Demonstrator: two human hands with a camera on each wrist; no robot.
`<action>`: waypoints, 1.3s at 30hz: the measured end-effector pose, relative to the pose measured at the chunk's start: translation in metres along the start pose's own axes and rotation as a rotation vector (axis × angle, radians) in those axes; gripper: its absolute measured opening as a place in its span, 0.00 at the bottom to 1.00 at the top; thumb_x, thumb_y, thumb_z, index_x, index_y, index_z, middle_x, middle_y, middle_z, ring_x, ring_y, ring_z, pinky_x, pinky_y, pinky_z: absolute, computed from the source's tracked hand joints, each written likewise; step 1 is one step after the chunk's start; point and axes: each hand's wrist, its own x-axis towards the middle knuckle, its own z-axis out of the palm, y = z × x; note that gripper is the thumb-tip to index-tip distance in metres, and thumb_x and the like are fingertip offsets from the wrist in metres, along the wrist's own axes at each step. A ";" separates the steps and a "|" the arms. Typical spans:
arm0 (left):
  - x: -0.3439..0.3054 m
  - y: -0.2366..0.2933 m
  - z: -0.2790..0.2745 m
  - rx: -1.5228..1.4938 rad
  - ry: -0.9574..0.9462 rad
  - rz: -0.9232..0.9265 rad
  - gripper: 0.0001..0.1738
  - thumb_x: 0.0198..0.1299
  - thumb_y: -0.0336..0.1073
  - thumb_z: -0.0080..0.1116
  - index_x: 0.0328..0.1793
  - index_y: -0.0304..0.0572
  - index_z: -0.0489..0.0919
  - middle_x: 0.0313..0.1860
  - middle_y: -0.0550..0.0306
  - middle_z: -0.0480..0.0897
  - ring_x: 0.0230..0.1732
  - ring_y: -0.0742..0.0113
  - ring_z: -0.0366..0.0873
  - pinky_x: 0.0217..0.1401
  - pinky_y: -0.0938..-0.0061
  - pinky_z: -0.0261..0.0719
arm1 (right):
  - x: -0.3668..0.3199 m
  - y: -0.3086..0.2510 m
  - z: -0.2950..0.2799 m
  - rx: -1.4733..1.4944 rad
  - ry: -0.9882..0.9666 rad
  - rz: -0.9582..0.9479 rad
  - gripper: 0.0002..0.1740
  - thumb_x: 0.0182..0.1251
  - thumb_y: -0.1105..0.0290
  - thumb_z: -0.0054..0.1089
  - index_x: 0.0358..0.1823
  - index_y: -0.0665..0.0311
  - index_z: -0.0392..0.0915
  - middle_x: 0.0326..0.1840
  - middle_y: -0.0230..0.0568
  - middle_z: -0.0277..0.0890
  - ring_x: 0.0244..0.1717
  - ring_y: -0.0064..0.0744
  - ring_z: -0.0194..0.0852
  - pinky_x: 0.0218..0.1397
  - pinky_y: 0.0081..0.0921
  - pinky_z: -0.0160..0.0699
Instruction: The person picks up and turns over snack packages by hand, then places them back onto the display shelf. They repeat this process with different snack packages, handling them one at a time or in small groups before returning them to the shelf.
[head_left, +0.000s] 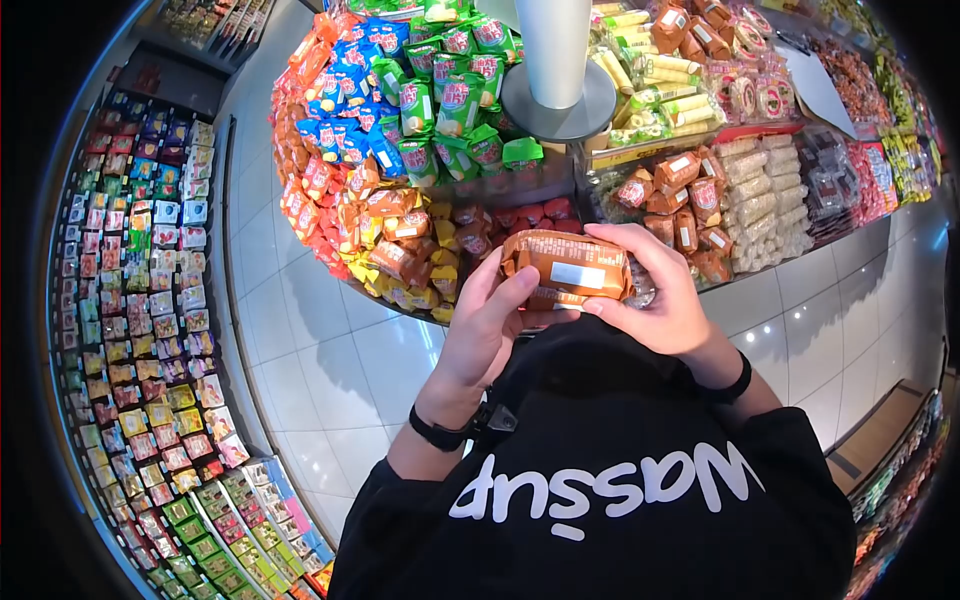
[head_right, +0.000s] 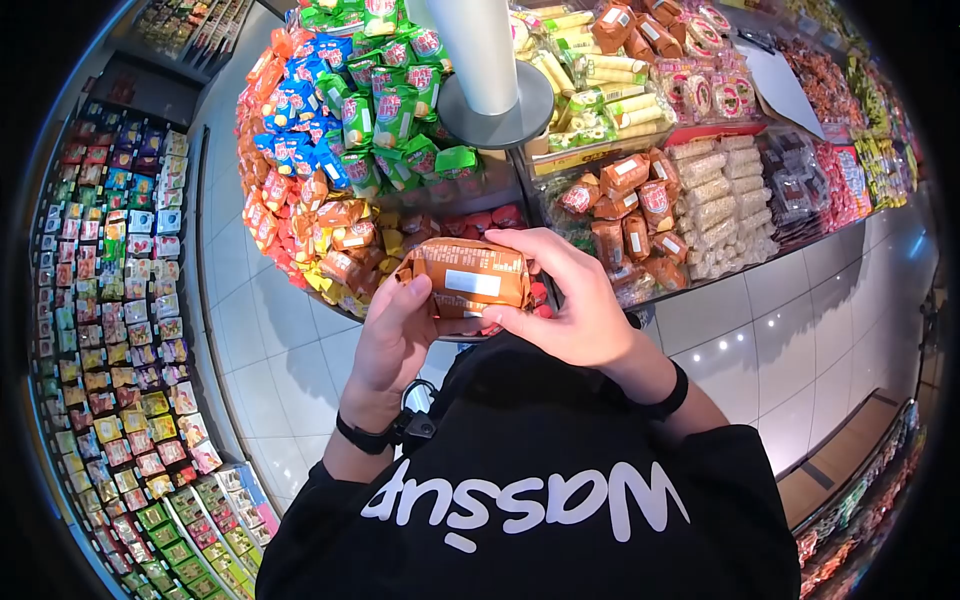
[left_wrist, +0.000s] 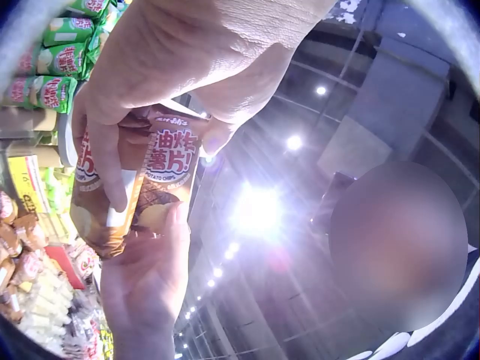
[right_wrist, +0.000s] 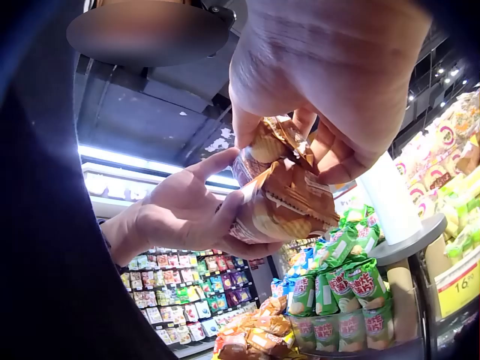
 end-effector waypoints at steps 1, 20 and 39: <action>0.001 0.001 0.000 0.000 -0.005 -0.001 0.26 0.73 0.41 0.52 0.72 0.36 0.64 0.61 0.50 0.78 0.57 0.61 0.82 0.56 0.60 0.88 | 0.001 0.000 -0.001 -0.010 0.002 0.001 0.37 0.55 0.69 0.77 0.66 0.66 0.72 0.57 0.46 0.78 0.53 0.38 0.79 0.56 0.31 0.76; 0.007 0.004 0.002 -0.009 0.007 -0.018 0.26 0.73 0.41 0.53 0.71 0.35 0.65 0.61 0.50 0.78 0.58 0.60 0.82 0.57 0.58 0.87 | 0.005 0.003 -0.006 0.019 0.003 0.017 0.37 0.55 0.69 0.78 0.67 0.65 0.72 0.55 0.43 0.79 0.50 0.34 0.78 0.52 0.28 0.75; -0.002 -0.002 0.005 0.058 0.032 0.147 0.25 0.68 0.24 0.50 0.70 0.32 0.63 0.62 0.42 0.76 0.59 0.54 0.81 0.55 0.60 0.88 | -0.004 -0.003 -0.009 0.574 0.298 0.264 0.29 0.67 0.79 0.63 0.69 0.73 0.66 0.61 0.40 0.76 0.62 0.26 0.73 0.66 0.26 0.72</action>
